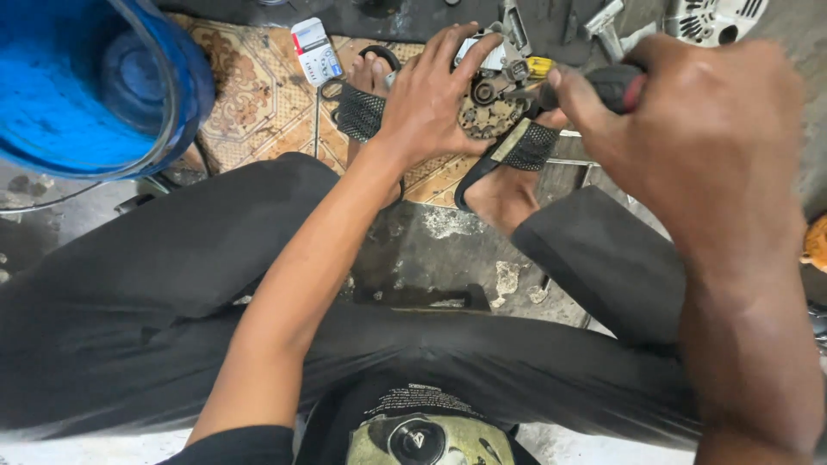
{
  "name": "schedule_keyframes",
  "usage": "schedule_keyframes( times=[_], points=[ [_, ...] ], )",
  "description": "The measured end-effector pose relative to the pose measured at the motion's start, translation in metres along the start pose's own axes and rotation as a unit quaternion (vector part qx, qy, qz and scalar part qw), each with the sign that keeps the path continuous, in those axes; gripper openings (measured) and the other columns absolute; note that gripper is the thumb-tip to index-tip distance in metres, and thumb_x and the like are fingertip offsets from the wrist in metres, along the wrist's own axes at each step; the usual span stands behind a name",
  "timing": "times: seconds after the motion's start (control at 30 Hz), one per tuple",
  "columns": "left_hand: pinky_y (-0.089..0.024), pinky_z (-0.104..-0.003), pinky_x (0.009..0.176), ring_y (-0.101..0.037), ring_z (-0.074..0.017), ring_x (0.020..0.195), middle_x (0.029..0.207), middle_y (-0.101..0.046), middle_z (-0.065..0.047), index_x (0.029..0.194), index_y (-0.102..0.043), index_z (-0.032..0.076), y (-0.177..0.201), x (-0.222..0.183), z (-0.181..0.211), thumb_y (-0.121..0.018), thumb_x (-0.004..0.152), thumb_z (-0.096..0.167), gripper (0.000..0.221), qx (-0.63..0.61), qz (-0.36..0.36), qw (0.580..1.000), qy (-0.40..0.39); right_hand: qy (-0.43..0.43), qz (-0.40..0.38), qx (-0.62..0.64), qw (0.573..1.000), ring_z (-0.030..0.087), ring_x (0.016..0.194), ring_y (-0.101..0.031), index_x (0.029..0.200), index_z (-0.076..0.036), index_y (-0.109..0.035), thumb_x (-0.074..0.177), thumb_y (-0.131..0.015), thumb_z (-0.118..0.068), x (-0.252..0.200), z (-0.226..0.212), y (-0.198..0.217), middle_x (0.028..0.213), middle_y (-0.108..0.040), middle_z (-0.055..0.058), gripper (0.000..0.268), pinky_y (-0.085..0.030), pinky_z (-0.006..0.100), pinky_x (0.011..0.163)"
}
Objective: Disassembling an alternator to remove internal components using various hand tools.
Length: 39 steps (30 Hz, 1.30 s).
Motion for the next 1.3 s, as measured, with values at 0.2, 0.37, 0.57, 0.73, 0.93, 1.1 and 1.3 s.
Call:
schedule_keyframes(
  times=[0.2,0.37,0.57,0.73,0.93,1.1,1.3],
  points=[
    [-0.060,-0.045,0.104,-0.054,-0.0280,0.135,0.149,-0.046,-0.005,0.156,-0.031,0.032,-0.006,0.000,-0.002,-0.104,0.049,0.052,0.131,-0.011,0.018,1.000,-0.001,0.020,-0.115,0.060,0.991,0.038,0.059,-0.072,0.126,0.001,-0.065,0.120,-0.059,-0.033,0.016,-0.022,0.040,0.081,-0.075,0.009,0.035,-0.055,0.044,0.050],
    [-0.056,-0.046,0.106,-0.052,-0.0287,0.137,0.149,-0.046,-0.003,0.155,-0.032,0.033,0.000,-0.003,0.002,-0.105,0.050,0.051,0.128,-0.030,0.020,0.999,0.003,-0.023,-0.168,0.180,0.969,0.054,0.068,-0.067,0.112,0.009,-0.067,0.114,-0.060,-0.022,0.023,-0.017,0.042,0.083,-0.072,0.028,0.032,-0.052,0.061,0.058],
    [-0.055,-0.048,0.106,-0.056,-0.0289,0.132,0.149,-0.047,-0.003,0.154,-0.030,0.037,0.001,0.000,-0.001,-0.106,0.046,0.049,0.133,-0.020,-0.006,1.000,0.022,-0.006,-0.170,0.160,0.972,0.055,0.064,-0.066,0.106,0.010,-0.069,0.114,-0.060,-0.023,0.025,-0.006,0.036,0.089,-0.072,0.030,0.035,-0.051,0.060,0.056],
    [-0.056,-0.047,0.106,-0.057,-0.0306,0.130,0.147,-0.048,-0.004,0.151,-0.035,0.034,0.002,0.000,-0.005,-0.107,0.039,0.039,0.134,-0.037,0.005,0.999,-0.001,0.072,-0.087,0.180,0.977,0.049,0.061,-0.064,0.117,0.008,-0.069,0.110,-0.068,-0.017,0.017,-0.008,0.031,0.097,-0.072,0.026,0.026,-0.051,0.054,0.052],
    [-0.055,-0.052,0.104,-0.058,-0.0326,0.129,0.148,-0.047,-0.002,0.149,-0.037,0.037,0.009,0.014,-0.002,-0.106,0.031,0.025,0.137,-0.073,-0.065,0.995,-0.028,0.051,-0.173,0.147,0.973,0.051,0.075,-0.073,0.126,0.000,-0.059,0.108,-0.061,-0.038,0.018,-0.019,0.041,0.095,-0.078,0.018,0.042,-0.057,0.059,0.059],
    [-0.055,-0.055,0.099,-0.057,-0.0337,0.128,0.145,-0.048,-0.003,0.146,-0.039,0.035,0.012,0.011,0.000,-0.101,0.037,0.024,0.126,-0.080,-0.048,0.995,-0.041,0.044,-0.196,0.176,0.964,0.046,0.072,-0.073,0.123,0.000,-0.056,0.105,-0.064,-0.037,0.019,-0.016,0.041,0.082,-0.077,0.016,0.042,-0.056,0.056,0.063],
    [-0.051,-0.053,0.105,-0.055,-0.0313,0.131,0.149,-0.046,0.001,0.147,-0.040,0.034,0.035,0.016,0.007,-0.102,0.037,0.022,0.126,-0.102,-0.115,0.987,-0.036,0.039,-0.171,0.207,0.963,0.047,0.070,-0.073,0.122,0.004,-0.061,0.105,-0.065,-0.038,0.025,-0.002,0.030,0.083,-0.076,0.020,0.046,-0.056,0.054,0.062]
  ],
)
Point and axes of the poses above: each hand's wrist, its own x-axis towards the middle knuckle, its own y-axis out of the back of the hand, z = x × y, the point moved 1 cm from there along x, towards the middle knuckle
